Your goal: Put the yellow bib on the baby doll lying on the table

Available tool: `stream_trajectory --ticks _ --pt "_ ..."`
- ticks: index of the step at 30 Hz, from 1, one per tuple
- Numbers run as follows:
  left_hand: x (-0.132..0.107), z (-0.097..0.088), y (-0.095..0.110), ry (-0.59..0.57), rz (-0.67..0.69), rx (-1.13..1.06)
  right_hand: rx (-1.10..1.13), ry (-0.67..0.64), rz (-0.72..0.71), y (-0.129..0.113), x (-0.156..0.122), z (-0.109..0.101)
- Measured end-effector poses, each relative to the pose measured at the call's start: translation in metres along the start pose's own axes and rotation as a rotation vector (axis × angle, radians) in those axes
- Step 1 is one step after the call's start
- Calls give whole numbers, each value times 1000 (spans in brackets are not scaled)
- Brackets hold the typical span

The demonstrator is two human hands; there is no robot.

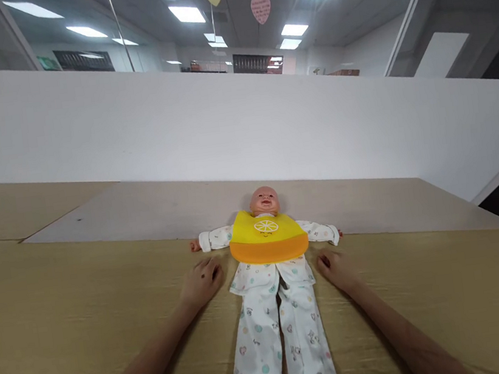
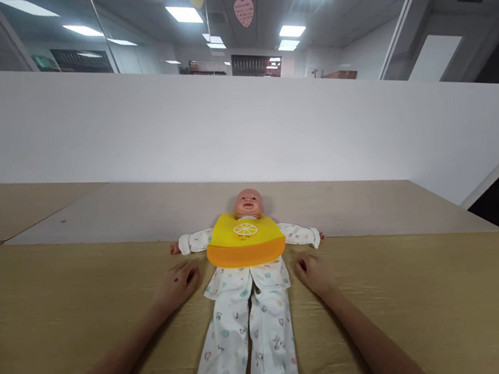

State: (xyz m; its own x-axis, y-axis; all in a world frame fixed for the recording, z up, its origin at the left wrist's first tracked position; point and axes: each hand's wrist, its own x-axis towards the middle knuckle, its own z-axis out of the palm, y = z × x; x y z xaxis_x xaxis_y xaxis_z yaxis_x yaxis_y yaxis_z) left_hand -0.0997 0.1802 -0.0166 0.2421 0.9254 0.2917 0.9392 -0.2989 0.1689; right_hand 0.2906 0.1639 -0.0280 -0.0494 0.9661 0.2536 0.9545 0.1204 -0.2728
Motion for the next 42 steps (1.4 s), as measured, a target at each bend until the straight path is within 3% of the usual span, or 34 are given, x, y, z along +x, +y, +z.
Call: stream_trajectory --ticks 8,14,18,22,32,37,42 --pt "-3 2 0 14 -6 -56 -23 -9 77 -1 0 -2" --pt "0 3 19 199 -105 52 -43 128 42 -10 3 -2" --pt "8 8 30 204 14 28 -56 255 -106 -29 9 -7" --pt "12 9 30 220 56 -30 29 262 -265 -36 12 -10" --pt "8 12 28 249 213 -93 125 241 -316 -17 10 -2" --pt "5 14 32 226 148 -157 170 270 -318 -18 7 0" --pt "3 8 32 207 -34 -206 159 211 -136 -10 2 1"
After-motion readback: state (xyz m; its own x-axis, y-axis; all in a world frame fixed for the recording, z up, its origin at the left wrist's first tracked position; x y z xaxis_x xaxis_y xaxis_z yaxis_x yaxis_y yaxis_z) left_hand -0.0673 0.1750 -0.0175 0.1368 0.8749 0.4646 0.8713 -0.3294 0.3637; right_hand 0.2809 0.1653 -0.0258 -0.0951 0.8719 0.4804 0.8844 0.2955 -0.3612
